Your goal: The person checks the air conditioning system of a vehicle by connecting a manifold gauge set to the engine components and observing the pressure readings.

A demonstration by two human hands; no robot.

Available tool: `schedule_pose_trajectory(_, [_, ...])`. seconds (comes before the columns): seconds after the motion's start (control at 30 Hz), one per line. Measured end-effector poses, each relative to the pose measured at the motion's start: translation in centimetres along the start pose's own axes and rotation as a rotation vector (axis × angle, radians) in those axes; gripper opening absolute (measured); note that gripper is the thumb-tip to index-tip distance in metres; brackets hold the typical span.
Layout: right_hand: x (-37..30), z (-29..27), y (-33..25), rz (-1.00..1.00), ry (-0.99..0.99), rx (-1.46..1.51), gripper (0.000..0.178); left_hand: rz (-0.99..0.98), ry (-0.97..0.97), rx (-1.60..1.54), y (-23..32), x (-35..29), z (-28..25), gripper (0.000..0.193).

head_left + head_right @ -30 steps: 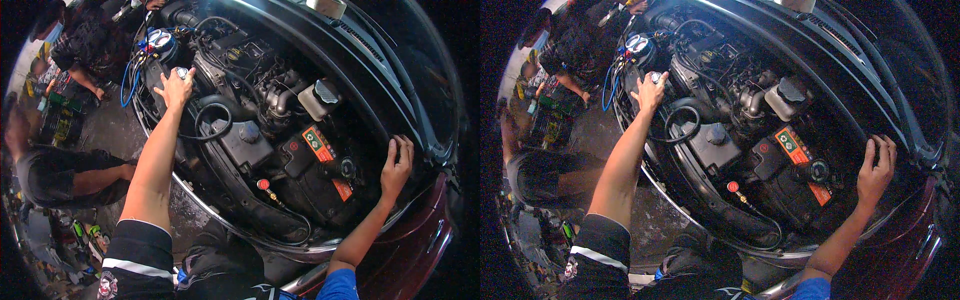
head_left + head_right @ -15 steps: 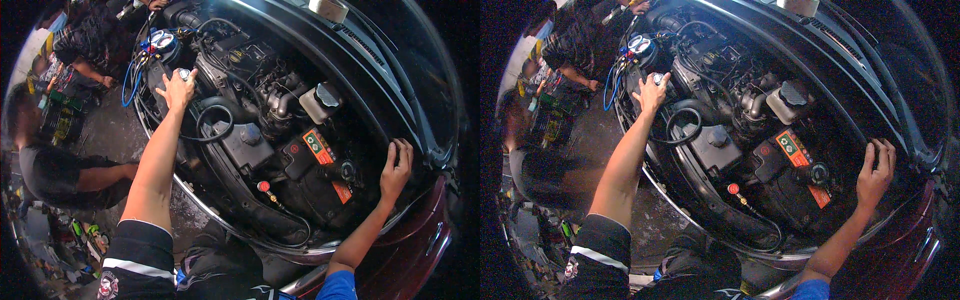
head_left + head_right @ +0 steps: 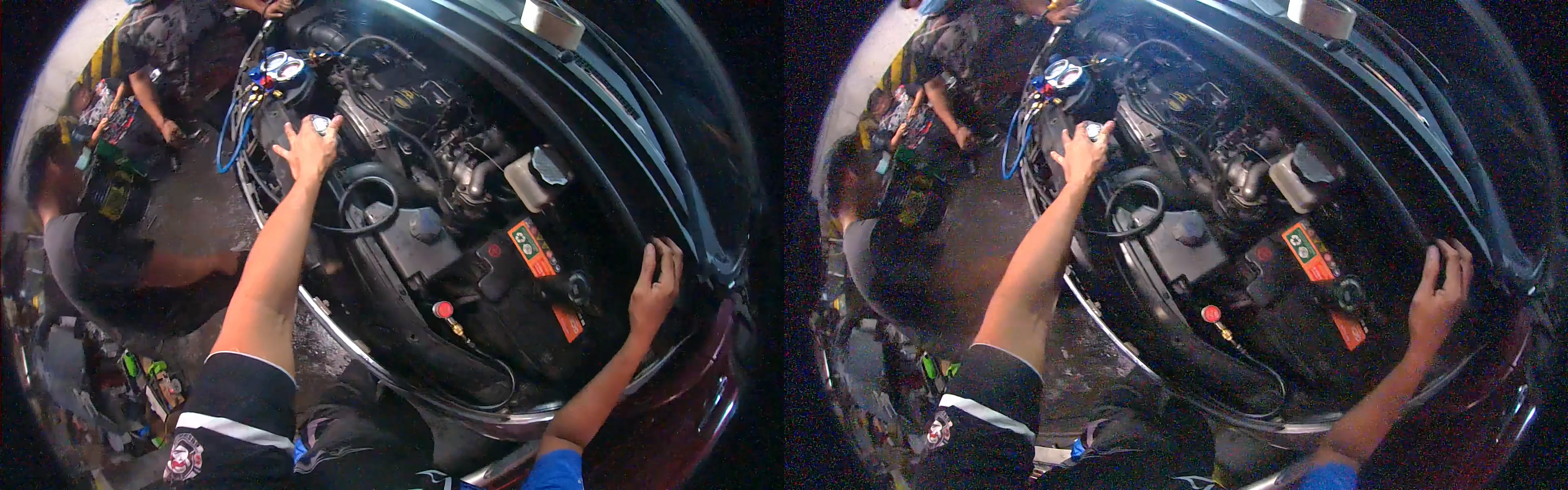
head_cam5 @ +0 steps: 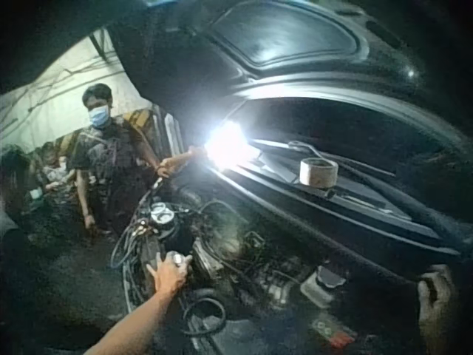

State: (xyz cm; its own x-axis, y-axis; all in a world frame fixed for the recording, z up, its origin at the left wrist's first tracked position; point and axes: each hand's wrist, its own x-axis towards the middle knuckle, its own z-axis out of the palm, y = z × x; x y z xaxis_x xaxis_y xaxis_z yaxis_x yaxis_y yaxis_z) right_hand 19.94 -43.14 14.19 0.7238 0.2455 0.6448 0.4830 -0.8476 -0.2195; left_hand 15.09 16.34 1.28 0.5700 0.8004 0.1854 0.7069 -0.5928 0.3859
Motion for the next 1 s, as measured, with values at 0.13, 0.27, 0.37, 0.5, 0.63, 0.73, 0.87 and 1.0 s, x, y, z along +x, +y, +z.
schedule_pose_trajectory(0.13, [0.0,0.2,0.4,-0.002,-0.007,-0.024,0.021,0.001,0.004,-0.040,-0.1,-0.1,-0.1,0.090])
schedule_pose_trajectory(0.27, [-0.1,0.1,0.8,0.003,-0.017,-0.028,0.021,0.027,0.009,-0.070,-0.3,0.0,0.0,0.091])
schedule_pose_trajectory(0.37, [-0.2,0.3,0.9,0.005,0.025,-0.035,0.021,0.032,0.020,-0.063,-0.2,-0.1,-0.1,0.091])
schedule_pose_trajectory(0.5, [0.0,0.5,0.9,0.018,0.091,-0.113,0.020,0.013,0.000,-0.032,0.0,-0.3,-0.8,0.093])
schedule_pose_trajectory(0.63, [0.1,0.3,0.8,0.022,0.075,-0.173,0.022,0.019,0.035,-0.058,0.4,-0.3,-0.6,0.104])
schedule_pose_trajectory(0.73, [-0.1,0.1,0.4,0.004,0.084,-0.183,0.022,-0.039,0.054,-0.072,0.4,-0.1,-0.4,0.112])
schedule_pose_trajectory(0.87, [-0.3,0.3,0.6,0.026,0.099,-0.158,0.021,-0.005,0.032,-0.053,-0.1,0.1,0.0,0.107])
schedule_pose_trajectory(1.0, [-0.2,0.8,1.6,-0.009,0.089,-0.165,0.024,0.009,0.007,0.133,-0.3,0.0,0.5,0.101])
